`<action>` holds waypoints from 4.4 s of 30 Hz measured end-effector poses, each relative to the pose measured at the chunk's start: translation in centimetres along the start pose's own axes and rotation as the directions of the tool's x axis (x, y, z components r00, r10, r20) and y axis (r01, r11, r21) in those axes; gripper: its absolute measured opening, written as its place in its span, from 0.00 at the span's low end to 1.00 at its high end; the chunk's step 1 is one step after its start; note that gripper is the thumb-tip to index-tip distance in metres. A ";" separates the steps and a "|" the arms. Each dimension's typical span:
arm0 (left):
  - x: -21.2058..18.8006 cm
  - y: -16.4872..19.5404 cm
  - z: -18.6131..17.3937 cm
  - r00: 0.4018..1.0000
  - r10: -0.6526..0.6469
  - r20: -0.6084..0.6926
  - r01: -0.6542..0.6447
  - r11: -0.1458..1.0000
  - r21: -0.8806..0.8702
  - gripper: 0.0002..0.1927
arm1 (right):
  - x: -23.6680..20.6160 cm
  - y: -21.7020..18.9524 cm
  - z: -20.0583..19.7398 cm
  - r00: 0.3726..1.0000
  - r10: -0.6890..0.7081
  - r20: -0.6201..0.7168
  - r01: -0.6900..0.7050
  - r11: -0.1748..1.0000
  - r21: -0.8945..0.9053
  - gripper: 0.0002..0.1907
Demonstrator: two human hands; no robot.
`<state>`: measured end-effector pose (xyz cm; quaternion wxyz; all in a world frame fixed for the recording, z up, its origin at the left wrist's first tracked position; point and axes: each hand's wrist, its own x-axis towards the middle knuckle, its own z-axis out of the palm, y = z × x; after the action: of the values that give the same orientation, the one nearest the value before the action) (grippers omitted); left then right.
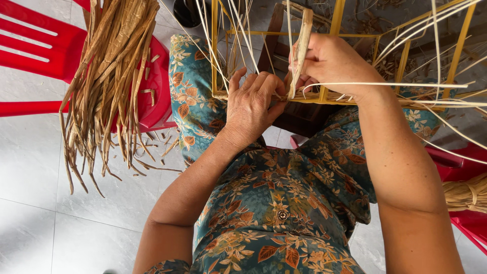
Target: The person weaves thin dried palm strips around a yellow metal frame resting on their lap, tucking, pulling and tightening the strips to build up the woven side of a basket. They repeatedly take new strips from a bundle beside them and weave them into the frame.
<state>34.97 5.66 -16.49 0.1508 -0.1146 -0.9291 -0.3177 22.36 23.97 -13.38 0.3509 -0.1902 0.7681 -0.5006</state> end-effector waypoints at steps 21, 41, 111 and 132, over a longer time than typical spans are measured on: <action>0.0 0.0 -1.0 0.998 0.056 0.001 -0.056 0.996 -0.063 0.20 | -0.7 -2.6 1.7 0.994 0.081 -0.080 -0.104 0.927 -0.360 0.06; 0.4 0.1 -1.2 0.999 -0.026 0.039 0.031 0.992 -0.123 0.07 | -6.9 5.2 11.1 0.918 0.057 -0.394 0.102 0.923 0.372 0.13; 1.9 0.3 -0.9 0.972 -0.102 0.211 0.139 0.975 -0.170 0.07 | 0.6 0.6 0.4 0.573 -0.817 -0.058 0.267 0.253 -0.930 0.11; 2.7 2.1 0.2 0.944 -0.202 0.260 0.212 0.977 -0.011 0.09 | -2.8 -0.7 -1.9 0.882 -0.172 -0.438 0.144 0.985 -0.098 0.06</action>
<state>33.03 7.71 -14.54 -0.0075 -0.0597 -0.9413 -0.3322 22.81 26.65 -11.30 0.1179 -0.1437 0.8252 -0.5333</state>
